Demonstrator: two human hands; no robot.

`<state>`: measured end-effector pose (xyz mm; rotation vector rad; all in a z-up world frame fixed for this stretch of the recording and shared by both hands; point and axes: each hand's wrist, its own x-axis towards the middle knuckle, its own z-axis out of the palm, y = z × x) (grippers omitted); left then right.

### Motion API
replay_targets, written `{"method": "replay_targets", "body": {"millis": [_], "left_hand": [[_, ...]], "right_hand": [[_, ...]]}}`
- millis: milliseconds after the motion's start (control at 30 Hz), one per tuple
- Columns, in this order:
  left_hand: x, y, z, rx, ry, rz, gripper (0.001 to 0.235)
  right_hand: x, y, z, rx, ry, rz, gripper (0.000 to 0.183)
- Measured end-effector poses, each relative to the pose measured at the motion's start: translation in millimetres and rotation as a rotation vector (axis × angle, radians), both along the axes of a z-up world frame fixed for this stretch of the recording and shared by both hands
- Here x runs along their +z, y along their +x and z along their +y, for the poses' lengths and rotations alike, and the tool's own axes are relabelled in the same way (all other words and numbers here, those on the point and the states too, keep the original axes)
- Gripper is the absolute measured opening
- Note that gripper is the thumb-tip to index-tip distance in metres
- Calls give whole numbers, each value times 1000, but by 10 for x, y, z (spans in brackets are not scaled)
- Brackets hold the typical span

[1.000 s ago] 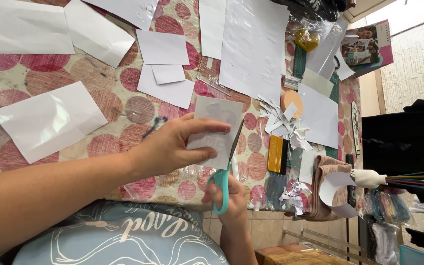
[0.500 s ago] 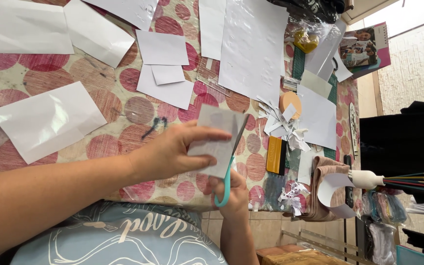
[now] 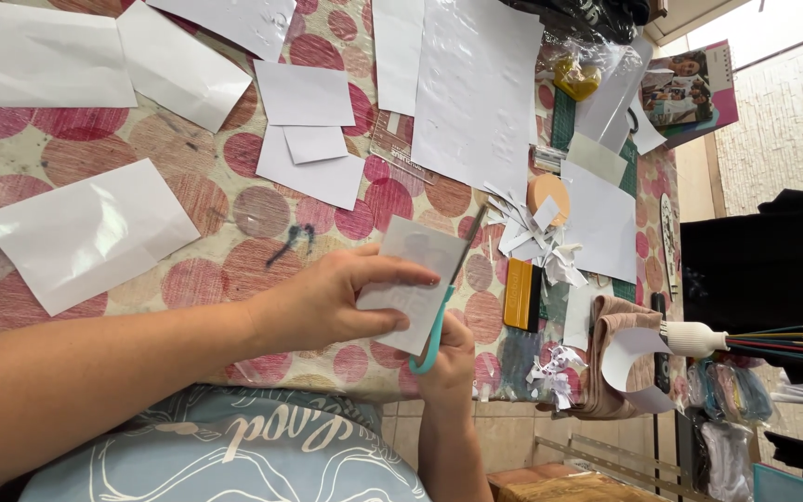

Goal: Weeding excess material from vinyl stickers and cutting them with scissors

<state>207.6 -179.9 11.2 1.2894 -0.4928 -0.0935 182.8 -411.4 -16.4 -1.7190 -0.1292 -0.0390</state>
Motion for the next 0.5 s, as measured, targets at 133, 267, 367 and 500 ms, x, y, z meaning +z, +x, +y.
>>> {"method": "replay_targets", "body": {"millis": [133, 267, 367, 500], "left_hand": [[9, -6, 1, -34, 21, -11, 51], [-36, -6, 0, -4, -6, -63, 52], [-96, 24, 7, 0, -14, -76, 50], [-49, 20, 23, -34, -51, 23, 50]], "right_hand": [[417, 65, 290, -14, 10, -15, 16], [257, 98, 3, 20, 167, 42, 20], [566, 14, 176, 81, 2, 98, 24], [781, -13, 399, 152, -235, 92, 19]]}}
